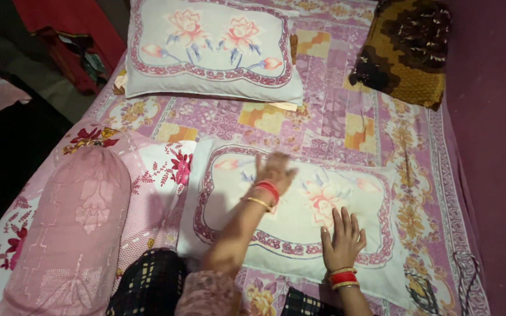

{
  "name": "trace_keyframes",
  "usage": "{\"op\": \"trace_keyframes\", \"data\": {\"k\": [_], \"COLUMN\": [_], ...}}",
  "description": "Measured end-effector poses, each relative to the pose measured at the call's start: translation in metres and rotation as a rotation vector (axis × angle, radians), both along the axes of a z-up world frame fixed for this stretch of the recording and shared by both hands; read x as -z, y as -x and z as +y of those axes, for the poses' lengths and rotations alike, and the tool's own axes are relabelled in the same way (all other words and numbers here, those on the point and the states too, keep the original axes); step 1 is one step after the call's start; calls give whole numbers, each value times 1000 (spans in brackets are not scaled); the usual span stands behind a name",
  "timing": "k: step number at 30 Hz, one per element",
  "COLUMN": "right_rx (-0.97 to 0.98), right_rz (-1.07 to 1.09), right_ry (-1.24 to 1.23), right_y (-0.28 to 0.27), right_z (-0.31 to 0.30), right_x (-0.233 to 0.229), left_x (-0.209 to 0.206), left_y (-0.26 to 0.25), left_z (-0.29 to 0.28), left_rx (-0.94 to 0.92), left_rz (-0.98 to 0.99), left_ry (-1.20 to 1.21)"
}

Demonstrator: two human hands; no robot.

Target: The person sits on a bed and inserts a white pillow into a floral-patterned pillowcase. They repeatedly adjust, smooth, and flip the pillow to fit it properly inside the case, then place the finished pillow on the bed.

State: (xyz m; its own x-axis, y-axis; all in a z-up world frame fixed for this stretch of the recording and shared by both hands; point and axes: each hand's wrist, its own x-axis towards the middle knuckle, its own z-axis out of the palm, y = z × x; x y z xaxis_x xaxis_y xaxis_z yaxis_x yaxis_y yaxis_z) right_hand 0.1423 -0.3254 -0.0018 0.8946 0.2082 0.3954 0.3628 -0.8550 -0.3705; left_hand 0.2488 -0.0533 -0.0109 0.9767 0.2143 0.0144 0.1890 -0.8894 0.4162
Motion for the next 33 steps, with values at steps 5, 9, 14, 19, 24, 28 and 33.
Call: {"op": "trace_keyframes", "data": {"k": [5,9,14,19,24,28,33], "right_rx": [-10,-3,21,214,-260,-385,65], "right_rz": [16,14,53,137,351,242,219], "right_ry": [-4,-11,-32,-86,306,471,532], "right_y": [1,0,1,-15,-27,-55,-137], "right_z": [-5,0,0,28,137,175,45], "right_x": [-1,-2,-2,-18,-21,-15,-10], "left_x": [-12,-8,4,10,-5,-35,-57], "left_y": [3,23,67,95,129,141,162], "left_z": [46,133,159,73,2,13,53], "left_rx": [19,-286,-568,-243,-70,-45,-164], "left_rz": [198,298,332,153,34,213,211], "left_ry": [-124,112,279,-223,-433,-270,-226]}}
